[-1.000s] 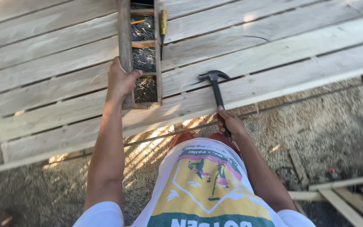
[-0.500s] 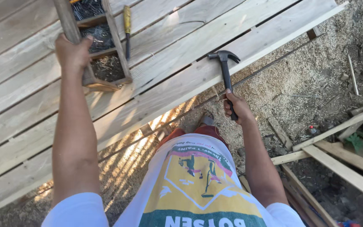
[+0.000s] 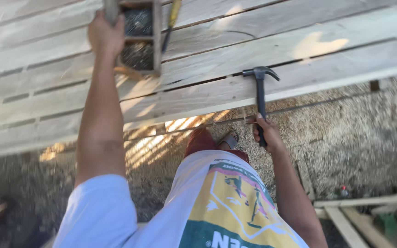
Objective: The person hammers nails into a wooden pallet using a hammer. They repeatedly pick up nails from a container and drive them into the slats of the pallet.
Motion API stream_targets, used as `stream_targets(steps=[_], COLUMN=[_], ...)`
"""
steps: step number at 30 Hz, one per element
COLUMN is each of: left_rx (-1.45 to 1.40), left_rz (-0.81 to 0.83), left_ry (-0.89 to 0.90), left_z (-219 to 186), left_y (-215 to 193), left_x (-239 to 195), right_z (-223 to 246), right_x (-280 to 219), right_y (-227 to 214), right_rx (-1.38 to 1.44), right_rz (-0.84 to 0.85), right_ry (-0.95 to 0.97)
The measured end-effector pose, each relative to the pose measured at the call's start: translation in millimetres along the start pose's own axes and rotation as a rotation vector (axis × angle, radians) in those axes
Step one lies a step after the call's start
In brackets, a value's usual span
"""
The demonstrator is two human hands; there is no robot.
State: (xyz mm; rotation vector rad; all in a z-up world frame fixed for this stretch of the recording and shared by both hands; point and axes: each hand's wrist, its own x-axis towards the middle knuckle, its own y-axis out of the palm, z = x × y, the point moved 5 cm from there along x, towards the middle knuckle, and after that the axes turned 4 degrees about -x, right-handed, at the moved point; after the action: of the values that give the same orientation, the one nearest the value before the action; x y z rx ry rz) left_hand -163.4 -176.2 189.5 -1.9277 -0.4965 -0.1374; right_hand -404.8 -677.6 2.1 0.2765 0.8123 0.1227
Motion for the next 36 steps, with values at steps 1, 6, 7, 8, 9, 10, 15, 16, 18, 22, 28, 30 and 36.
stream_targets(steps=[1,6,7,8,9,10,15,16,18,22,28,30,36], left_rx=[0.024,-0.128,-0.194,-0.16,-0.126,-0.102,-0.171,-0.189,-0.153,-0.11,-0.305,-0.183,-0.224], left_rz=[0.054,0.025,-0.018,-0.02,-0.021,-0.018,-0.158,-0.191,-0.191,-0.361,-0.03,-0.067,-0.035], left_ry=[-0.074,-0.147,-0.124,-0.134,-0.144,-0.15,-0.028,-0.011,0.029,0.238,-0.01,-0.203,-0.397], left_z=[7.8,2.3,-0.1,-3.5,-5.8,-6.9,3.0,6.5,5.9,-41.8,-35.3,23.0,92.4], left_y=[0.6,1.4,-5.2,-5.6,-7.0,-7.1,0.5,0.9,-1.9,-17.0,95.6,132.7,194.8], left_x=[-2.5,1.3,-1.4,-3.3,-4.9,-1.7,-1.3,-2.2,-5.3,-10.6,-14.3,-6.7,32.0], right_z=[3.8,20.6,19.4,17.9,16.2,18.3,33.6,39.0,49.5,59.8,63.1,61.3,53.3], right_x=[-3.3,0.4,-1.0,-4.8,-7.8,-2.7,1.5,1.7,1.1,7.2,8.7,20.5,26.0], right_y=[-3.0,-5.9,-4.0,-3.9,-3.2,-2.0,-7.4,-12.1,-20.4,-27.7,-48.2,-56.5,-88.4], right_rx=[-0.031,-0.053,-0.015,0.029,0.032,0.036,0.122,0.084,0.033,-0.018,-0.137,-0.191,-0.326], right_rz=[0.014,0.015,0.031,0.037,0.048,0.047,0.063,0.048,0.015,-0.042,-0.099,-0.131,-0.182], right_ry=[0.003,0.086,0.097,0.102,0.116,0.128,0.189,0.19,0.206,0.271,0.292,0.294,0.379])
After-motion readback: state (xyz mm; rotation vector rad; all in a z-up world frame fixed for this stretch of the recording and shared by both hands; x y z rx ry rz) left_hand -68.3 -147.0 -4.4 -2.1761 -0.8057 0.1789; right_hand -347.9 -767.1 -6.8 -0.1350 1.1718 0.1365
